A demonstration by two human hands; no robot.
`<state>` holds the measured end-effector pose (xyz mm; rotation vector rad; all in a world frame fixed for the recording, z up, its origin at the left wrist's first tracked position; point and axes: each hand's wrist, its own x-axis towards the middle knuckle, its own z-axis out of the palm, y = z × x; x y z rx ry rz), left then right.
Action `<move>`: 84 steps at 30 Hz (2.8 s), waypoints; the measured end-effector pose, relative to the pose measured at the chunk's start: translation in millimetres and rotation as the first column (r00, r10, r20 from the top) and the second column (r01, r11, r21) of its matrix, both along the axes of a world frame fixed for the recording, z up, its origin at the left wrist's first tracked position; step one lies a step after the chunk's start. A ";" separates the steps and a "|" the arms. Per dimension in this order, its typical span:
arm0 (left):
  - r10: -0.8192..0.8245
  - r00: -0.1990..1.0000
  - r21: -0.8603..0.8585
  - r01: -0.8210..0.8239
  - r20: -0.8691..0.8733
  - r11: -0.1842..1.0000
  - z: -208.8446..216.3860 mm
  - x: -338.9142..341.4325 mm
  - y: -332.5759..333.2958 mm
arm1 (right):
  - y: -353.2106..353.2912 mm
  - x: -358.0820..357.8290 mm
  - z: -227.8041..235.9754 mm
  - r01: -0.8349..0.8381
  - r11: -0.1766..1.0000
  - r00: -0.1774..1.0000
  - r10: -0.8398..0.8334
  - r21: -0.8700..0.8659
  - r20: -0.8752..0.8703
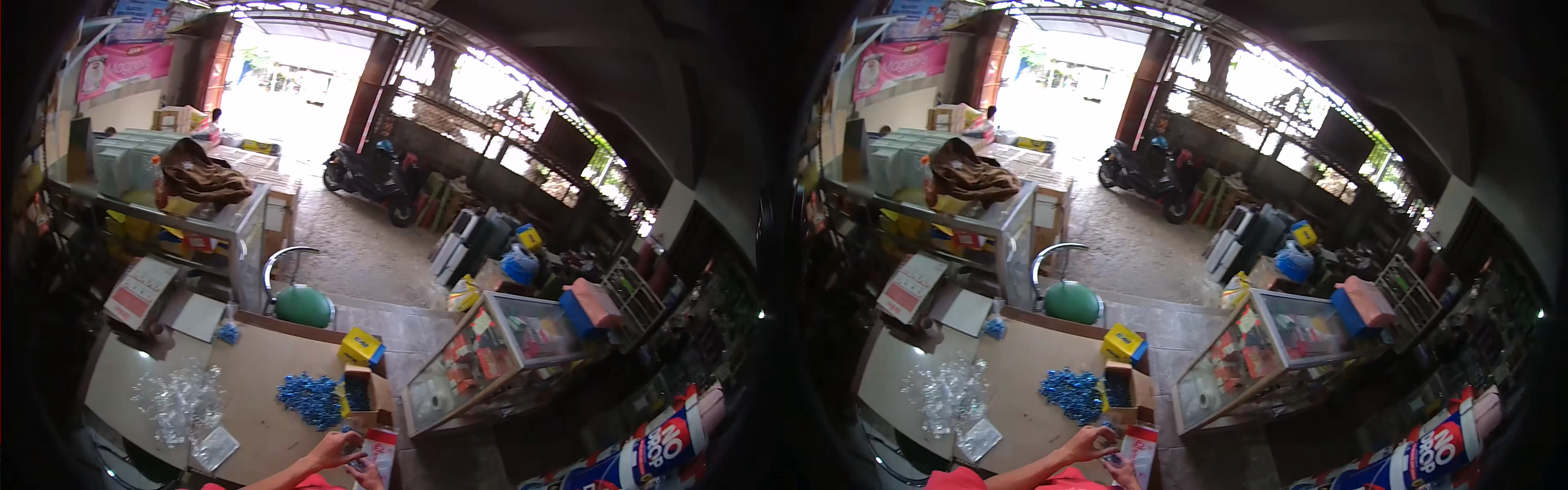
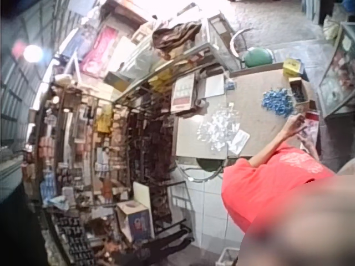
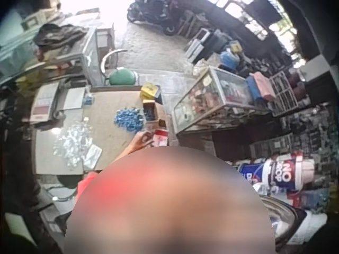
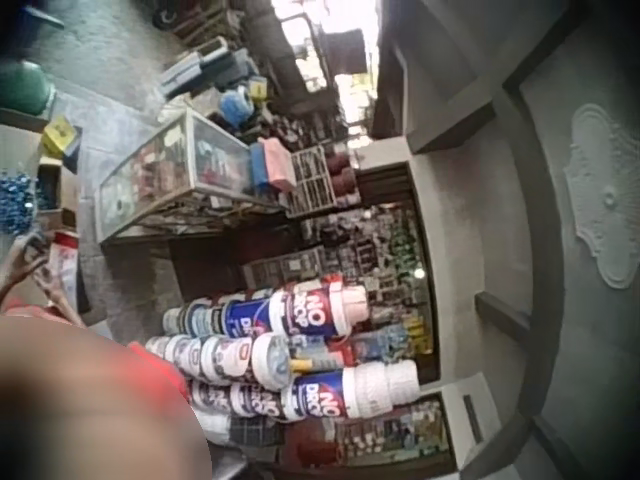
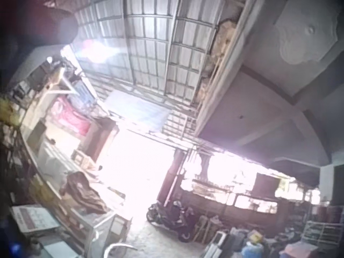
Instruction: Sorting small blue plastic wall anchors from a box into small clear plastic bags.
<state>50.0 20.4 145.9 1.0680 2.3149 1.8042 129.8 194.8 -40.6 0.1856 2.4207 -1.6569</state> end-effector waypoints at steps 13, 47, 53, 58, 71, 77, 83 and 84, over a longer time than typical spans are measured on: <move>0.293 0.952 -0.199 -0.271 0.091 0.942 -83.0 -20.1 2.8 | 32.8 -2.8 28.0 0.079 0.995 0.991 -0.085 -0.056 -0.107; 0.273 0.942 -0.573 -0.336 -0.196 0.747 -138.3 -55.8 -38.8 | 21.5 -12.1 85.5 0.169 0.985 0.985 -0.170 -0.035 -0.031; 0.306 0.949 -0.498 -0.303 -0.078 0.812 -140.4 -40.0 -40.0 | 19.8 0.7 97.9 0.153 0.987 0.988 -0.153 -0.039 0.006; 0.346 0.936 -0.277 -0.317 0.063 0.907 -111.4 -39.3 -32.9 | 17.9 9.0 92.7 0.174 0.984 0.985 -0.174 -0.034 0.013; 0.013 0.993 0.015 -0.015 0.118 1.000 55.3 -31.4 20.2 | 13.5 -22.0 138.5 0.089 0.994 0.993 -0.083 0.067 -0.089; -0.100 0.992 -0.088 0.106 0.074 0.990 53.6 -12.5 24.4 | 10.2 -11.2 149.8 0.101 0.995 0.995 -0.101 -0.002 0.007; -0.178 0.982 -0.105 0.185 0.069 0.977 52.7 -4.1 31.5 | 9.8 -6.5 125.9 0.115 0.993 0.974 -0.117 -0.021 -0.196; -0.173 0.982 -0.108 0.180 0.071 0.978 49.6 -4.6 30.2 | 9.1 -7.6 127.7 0.107 0.994 0.973 -0.110 -0.030 -0.203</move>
